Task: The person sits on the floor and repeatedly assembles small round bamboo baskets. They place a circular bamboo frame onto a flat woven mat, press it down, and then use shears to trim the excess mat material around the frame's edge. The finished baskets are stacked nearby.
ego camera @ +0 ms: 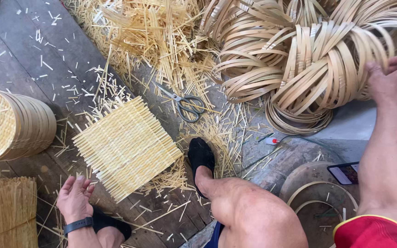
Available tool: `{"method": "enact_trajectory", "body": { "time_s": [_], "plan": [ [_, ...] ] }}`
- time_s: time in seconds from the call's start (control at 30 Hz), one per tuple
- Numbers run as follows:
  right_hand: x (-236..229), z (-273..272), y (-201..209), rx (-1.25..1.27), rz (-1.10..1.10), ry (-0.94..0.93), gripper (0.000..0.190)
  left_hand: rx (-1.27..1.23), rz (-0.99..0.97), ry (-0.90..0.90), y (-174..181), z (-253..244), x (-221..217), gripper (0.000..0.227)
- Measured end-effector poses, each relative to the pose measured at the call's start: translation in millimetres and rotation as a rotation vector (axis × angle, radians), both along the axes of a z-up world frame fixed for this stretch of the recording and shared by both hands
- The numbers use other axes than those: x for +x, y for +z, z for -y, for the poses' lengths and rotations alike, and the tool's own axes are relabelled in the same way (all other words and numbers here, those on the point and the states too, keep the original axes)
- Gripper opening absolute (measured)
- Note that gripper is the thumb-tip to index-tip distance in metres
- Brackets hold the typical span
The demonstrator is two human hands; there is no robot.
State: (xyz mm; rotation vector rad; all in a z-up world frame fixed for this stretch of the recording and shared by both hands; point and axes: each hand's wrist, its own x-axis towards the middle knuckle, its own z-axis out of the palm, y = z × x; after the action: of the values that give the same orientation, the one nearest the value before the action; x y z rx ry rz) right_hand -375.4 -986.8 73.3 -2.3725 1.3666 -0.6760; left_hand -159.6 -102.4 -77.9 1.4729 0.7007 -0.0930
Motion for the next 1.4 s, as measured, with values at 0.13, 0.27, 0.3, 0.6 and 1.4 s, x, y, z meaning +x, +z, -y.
{"method": "enact_trajectory", "body": {
  "time_s": [0.13, 0.27, 0.3, 0.6, 1.4],
  "plan": [
    [30, -23, 25, -0.449, -0.017, 0.167, 0.047, -0.009, 0.0, 0.012, 8, 5, 3, 0.039],
    [95, -56, 31, -0.423, -0.027, 0.455, 0.03, 0.014, 0.021, -0.02, 5, 12, 0, 0.039],
    [118, -64, 26, -0.281, -0.028, 0.495, 0.026, 0.021, 0.013, -0.024, 4, 12, -2, 0.039],
    [291, -84, -27, 0.065, -0.244, 0.517, 0.009, 0.061, -0.032, 0.02, 9, 10, -3, 0.037],
    [122, -196, 116, -0.618, -0.078, 1.109, 0.017, 0.008, 0.235, -0.216, 135, 113, 5, 0.039]
  ]
}}
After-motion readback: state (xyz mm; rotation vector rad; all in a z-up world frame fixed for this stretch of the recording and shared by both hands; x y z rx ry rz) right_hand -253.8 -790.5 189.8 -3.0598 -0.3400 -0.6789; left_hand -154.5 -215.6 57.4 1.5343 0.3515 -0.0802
